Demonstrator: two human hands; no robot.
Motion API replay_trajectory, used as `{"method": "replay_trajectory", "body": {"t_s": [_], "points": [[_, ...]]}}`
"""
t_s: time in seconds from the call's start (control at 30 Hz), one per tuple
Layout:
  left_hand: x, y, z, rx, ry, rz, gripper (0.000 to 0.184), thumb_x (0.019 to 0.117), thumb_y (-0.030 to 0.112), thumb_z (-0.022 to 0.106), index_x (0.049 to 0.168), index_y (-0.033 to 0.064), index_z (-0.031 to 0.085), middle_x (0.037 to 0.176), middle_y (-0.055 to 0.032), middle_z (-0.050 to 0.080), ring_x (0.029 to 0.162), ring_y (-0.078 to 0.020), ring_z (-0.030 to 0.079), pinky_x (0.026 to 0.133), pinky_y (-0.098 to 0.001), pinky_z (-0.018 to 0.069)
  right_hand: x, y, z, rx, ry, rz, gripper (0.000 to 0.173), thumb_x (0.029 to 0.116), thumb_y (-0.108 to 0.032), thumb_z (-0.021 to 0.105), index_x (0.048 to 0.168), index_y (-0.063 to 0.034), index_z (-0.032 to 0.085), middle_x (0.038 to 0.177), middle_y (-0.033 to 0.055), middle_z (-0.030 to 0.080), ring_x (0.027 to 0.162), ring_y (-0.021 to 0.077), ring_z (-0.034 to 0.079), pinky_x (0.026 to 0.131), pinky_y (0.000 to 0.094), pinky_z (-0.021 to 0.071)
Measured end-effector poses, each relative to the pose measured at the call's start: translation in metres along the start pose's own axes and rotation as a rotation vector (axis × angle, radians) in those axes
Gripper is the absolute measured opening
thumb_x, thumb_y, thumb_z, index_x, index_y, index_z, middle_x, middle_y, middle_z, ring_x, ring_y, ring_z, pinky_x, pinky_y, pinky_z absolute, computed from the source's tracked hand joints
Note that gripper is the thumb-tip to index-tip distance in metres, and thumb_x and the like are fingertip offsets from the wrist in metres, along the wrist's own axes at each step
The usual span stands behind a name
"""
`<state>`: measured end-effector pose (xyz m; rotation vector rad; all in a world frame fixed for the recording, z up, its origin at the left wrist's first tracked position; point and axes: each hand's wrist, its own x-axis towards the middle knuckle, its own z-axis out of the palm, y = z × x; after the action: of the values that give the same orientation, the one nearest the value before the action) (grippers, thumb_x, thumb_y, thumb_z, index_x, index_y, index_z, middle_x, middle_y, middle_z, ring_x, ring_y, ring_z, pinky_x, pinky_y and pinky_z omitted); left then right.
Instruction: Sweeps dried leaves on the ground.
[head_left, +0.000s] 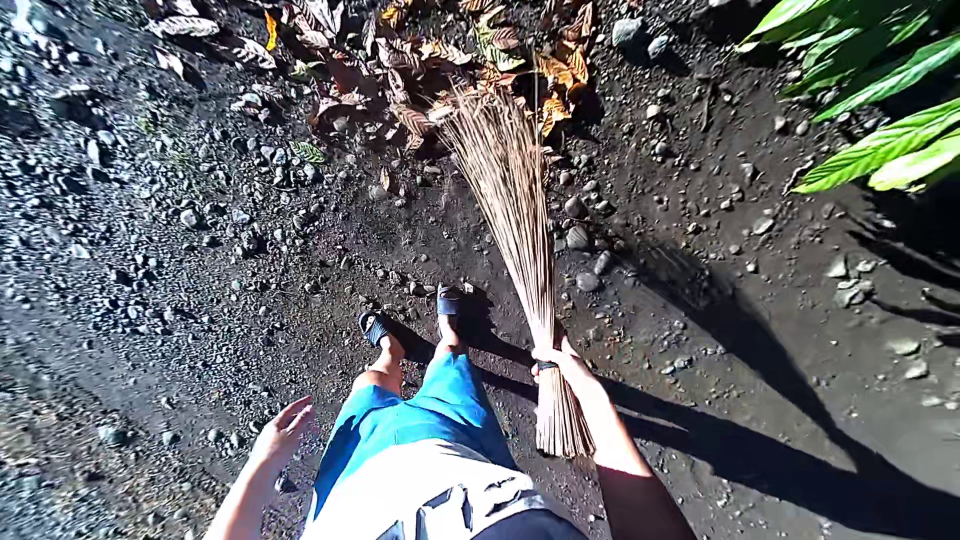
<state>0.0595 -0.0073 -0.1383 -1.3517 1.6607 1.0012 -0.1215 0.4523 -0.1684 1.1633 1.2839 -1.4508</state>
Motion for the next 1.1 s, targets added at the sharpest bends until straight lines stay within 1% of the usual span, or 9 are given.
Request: {"method": "replay_trajectory", "body": {"t_s": [0.07,0.13,0.2,0.53,0.7,0.87,0.93,1.0,1.1], "points": [[0.005,-0.004,0.006,0.046,-0.044,-0.01,0.044,0.1096,0.025,0.051,0.149,0.0056,0.049,0.138,-0.0247,0.06,0.123,-0.0361,0.061,0.103,-0.0531,0.0473,-0.008,0.035,-0.047,0.117,0.205,0.021,0.063,0.0984,-0.002,0.052,0.153,-0.0152,0.023,0.083,0.0098,0.058,0.058,0.0182,0.062,0.051,0.0339,0.056],[0.009,-0.01,0.01,0.138,-0.088,0.0,0.044,0.109,0.024,0.053,0.148,0.0034,0.051,0.141,-0.0257,0.058,0.127,-0.04,0.06,0.106,-0.0568,0.0453,0.001,0.052,-0.068,0.282,0.318,0.036,0.012,0.1062,-0.013,0.043,0.117,-0.0076,0.046,0.07,0.0053,0.055,0.051,0.0138,0.058,0.047,0.0297,0.0535],[0.01,-0.016,0.011,0.192,-0.098,0.005,0.042,0.1085,0.023,0.054,0.146,0.0035,0.053,0.139,-0.0253,0.06,0.125,-0.0401,0.061,0.106,-0.0575,0.0455,0.023,0.054,-0.065,0.495,0.283,0.009,0.024,0.1104,-0.026,0.038,0.099,-0.0084,0.05,0.065,0.0015,0.056,0.052,0.01,0.058,0.05,0.0266,0.0551],[-0.01,0.07,0.017,0.36,0.04,0.187,0.044,0.1071,0.025,0.055,0.149,0.0103,0.053,0.13,-0.0222,0.066,0.121,-0.0387,0.063,0.104,-0.0608,0.0457,0.102,-0.038,0.194,-0.149,-0.625,0.134,0.016,0.1069,-0.016,0.044,0.11,-0.0042,0.053,0.072,0.0042,0.056,0.057,0.0127,0.058,0.055,0.0275,0.0545],[0.002,0.094,0.011,0.348,-0.001,0.246,0.045,0.1078,0.026,0.055,0.149,0.0087,0.052,0.135,-0.0238,0.063,0.124,-0.0383,0.062,0.107,-0.0579,0.0452,0.054,-0.048,0.111,-0.097,-0.472,0.037,0.014,0.1023,-0.006,0.048,0.115,-0.0024,0.051,0.076,0.0076,0.065,0.058,0.0169,0.066,0.055,0.0315,0.059],[0.043,0.09,0.012,0.355,-0.096,0.161,0.046,0.1091,0.028,0.052,0.149,0.0052,0.051,0.138,-0.0241,0.062,0.127,-0.0402,0.06,0.109,-0.0589,0.0429,0.007,-0.037,-0.01,0.108,0.113,-0.057,0.081,0.0995,-0.003,0.056,0.162,-0.0203,0.008,0.103,0.0162,0.064,0.075,0.0249,0.069,0.062,0.0402,0.0594],[0.063,0.093,0.015,0.363,-0.133,0.133,0.044,0.1091,0.028,0.052,0.146,0.0041,0.053,0.136,-0.0247,0.062,0.128,-0.0406,0.059,0.11,-0.0592,0.042,0.019,-0.044,-0.035,0.196,0.277,-0.101,0.056,0.1018,-0.005,0.052,0.151,-0.0151,0.027,0.091,0.012,0.061,0.067,0.0202,0.065,0.057,0.0363,0.0576],[0.081,0.099,0.017,0.379,-0.164,0.126,0.043,0.1091,0.028,0.052,0.145,0.0039,0.055,0.136,-0.0251,0.063,0.127,-0.0409,0.06,0.11,-0.0591,0.0427,0.042,-0.063,-0.039,0.347,0.333,-0.121,0.014,0.1061,-0.013,0.046,0.118,-0.0063,0.048,0.076,0.0046,0.056,0.06,0.0127,0.059,0.056,0.0289,0.0553],[0.101,0.124,0.015,0.351,-0.172,0.118,0.043,0.1087,0.028,0.053,0.145,0.006,0.055,0.137,-0.0234,0.062,0.126,-0.0391,0.061,0.109,-0.058,0.0433,0.094,-0.115,0.012,0.472,0.151,-0.08,0.016,0.1077,-0.021,0.042,0.104,-0.0081,0.05,0.071,0.0016,0.056,0.057,0.0091,0.059,0.054,0.0246,0.0551]]}}
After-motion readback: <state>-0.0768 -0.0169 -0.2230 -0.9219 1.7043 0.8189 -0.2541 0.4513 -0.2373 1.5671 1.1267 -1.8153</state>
